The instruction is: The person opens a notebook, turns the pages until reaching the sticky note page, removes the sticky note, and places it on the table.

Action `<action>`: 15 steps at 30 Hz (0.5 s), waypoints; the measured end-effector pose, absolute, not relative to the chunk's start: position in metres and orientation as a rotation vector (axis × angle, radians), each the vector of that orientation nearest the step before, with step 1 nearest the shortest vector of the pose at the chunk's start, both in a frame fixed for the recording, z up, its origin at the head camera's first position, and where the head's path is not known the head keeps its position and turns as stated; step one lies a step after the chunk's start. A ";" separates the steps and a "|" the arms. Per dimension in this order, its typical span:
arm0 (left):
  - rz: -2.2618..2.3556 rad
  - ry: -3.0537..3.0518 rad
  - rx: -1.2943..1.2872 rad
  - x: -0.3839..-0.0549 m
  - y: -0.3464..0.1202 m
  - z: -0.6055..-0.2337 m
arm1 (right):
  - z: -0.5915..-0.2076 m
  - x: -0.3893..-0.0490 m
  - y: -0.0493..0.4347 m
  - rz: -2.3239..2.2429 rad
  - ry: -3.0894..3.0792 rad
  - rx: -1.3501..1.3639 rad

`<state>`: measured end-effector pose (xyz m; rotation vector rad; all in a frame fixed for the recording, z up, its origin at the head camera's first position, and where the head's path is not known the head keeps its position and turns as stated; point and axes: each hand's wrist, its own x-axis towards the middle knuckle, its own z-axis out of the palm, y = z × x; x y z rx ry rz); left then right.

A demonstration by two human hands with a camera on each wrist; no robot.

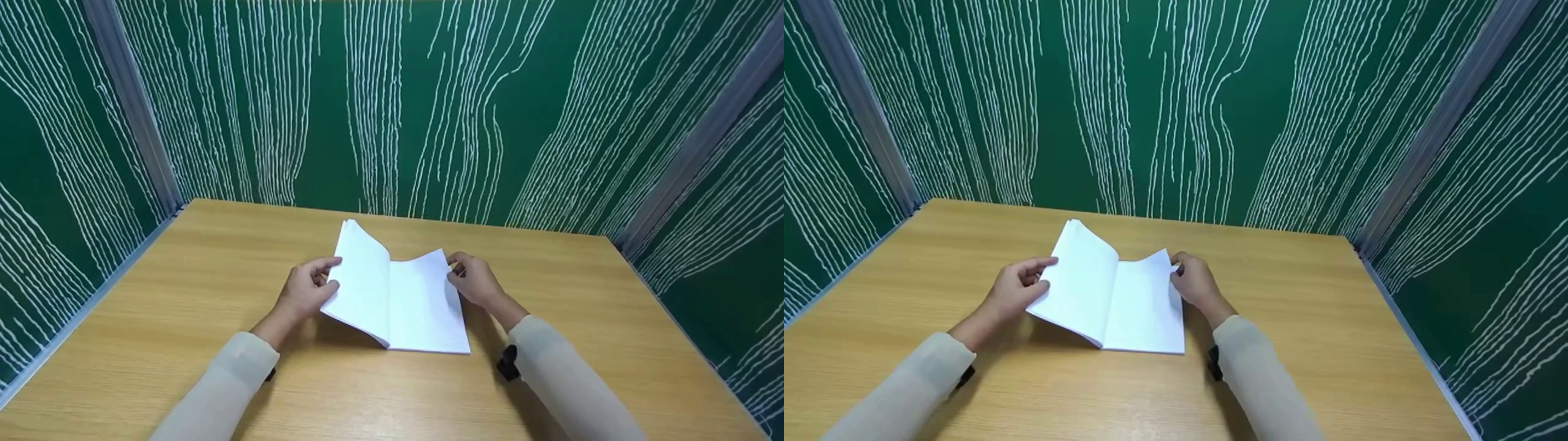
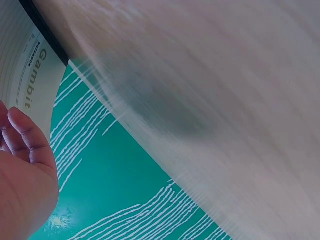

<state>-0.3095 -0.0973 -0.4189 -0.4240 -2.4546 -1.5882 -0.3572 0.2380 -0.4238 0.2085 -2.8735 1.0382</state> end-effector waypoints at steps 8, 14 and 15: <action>-1.598 -2.458 -0.424 -0.309 -0.097 -0.418 | -0.424 -0.356 0.232 1.055 -2.843 0.273; -1.599 -2.450 -0.431 -0.310 -0.097 -0.418 | -0.422 -0.353 0.224 1.109 -2.880 0.297; -1.598 -2.450 -0.430 -0.310 -0.097 -0.417 | -0.422 -0.353 0.223 1.102 -2.889 0.304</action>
